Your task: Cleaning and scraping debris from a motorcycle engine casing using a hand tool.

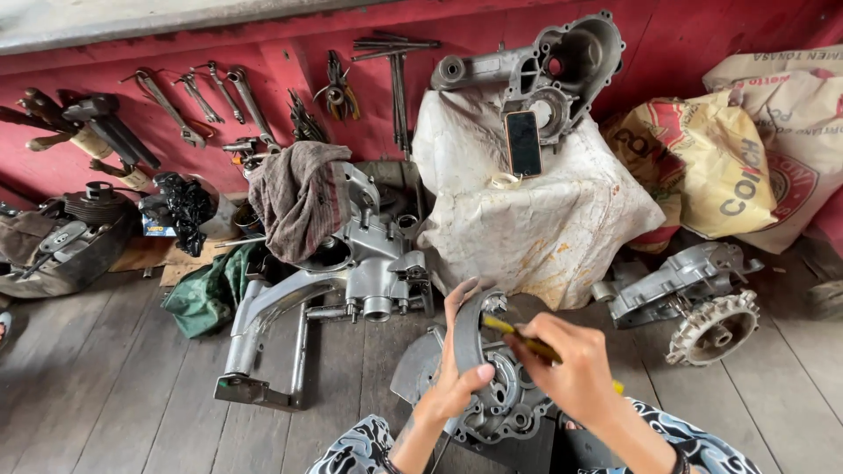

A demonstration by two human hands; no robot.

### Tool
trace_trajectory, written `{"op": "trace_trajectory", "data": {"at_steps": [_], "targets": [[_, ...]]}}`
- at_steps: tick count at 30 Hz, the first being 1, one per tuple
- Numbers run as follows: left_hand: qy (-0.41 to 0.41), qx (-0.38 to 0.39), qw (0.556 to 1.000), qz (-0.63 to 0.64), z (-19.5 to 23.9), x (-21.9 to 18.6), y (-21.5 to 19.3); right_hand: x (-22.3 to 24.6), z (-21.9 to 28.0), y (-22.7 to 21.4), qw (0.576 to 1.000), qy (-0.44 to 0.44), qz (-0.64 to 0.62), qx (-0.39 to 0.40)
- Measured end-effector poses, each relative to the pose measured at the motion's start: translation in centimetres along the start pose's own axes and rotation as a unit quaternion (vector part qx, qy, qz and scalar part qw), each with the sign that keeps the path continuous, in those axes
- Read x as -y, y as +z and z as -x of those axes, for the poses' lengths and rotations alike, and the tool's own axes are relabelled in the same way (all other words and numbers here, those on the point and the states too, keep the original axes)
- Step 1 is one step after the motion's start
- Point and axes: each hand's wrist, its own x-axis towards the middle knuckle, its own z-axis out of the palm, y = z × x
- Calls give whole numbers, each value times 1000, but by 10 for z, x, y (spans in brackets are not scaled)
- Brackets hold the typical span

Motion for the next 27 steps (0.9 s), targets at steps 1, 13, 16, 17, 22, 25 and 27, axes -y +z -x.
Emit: {"op": "trace_trajectory", "data": {"at_steps": [1, 13, 16, 17, 22, 25, 27], "targets": [[-3, 2, 1000, 0, -2, 3, -1, -6, -4, 0, 1000, 3, 0, -1], [-93, 51, 993, 60, 8, 6, -7, -38, -3, -11, 986, -76, 150, 13], [-123, 69, 986, 92, 9, 12, -8, -26, -8, -20, 987, -19, 156, 16], [-163, 64, 975, 140, 13, 20, -9, -21, -4, -17, 989, -38, 144, 3], [-209, 58, 970, 107, 16, 28, -14, -25, -5, -15, 985, -38, 169, -2], [-194, 76, 976, 66, 14, 19, -17, -19, -6, -13, 987, -62, 150, -7], [-219, 68, 971, 74, 17, 19, -16, -17, -5, -14, 986, -80, 144, -9]]}}
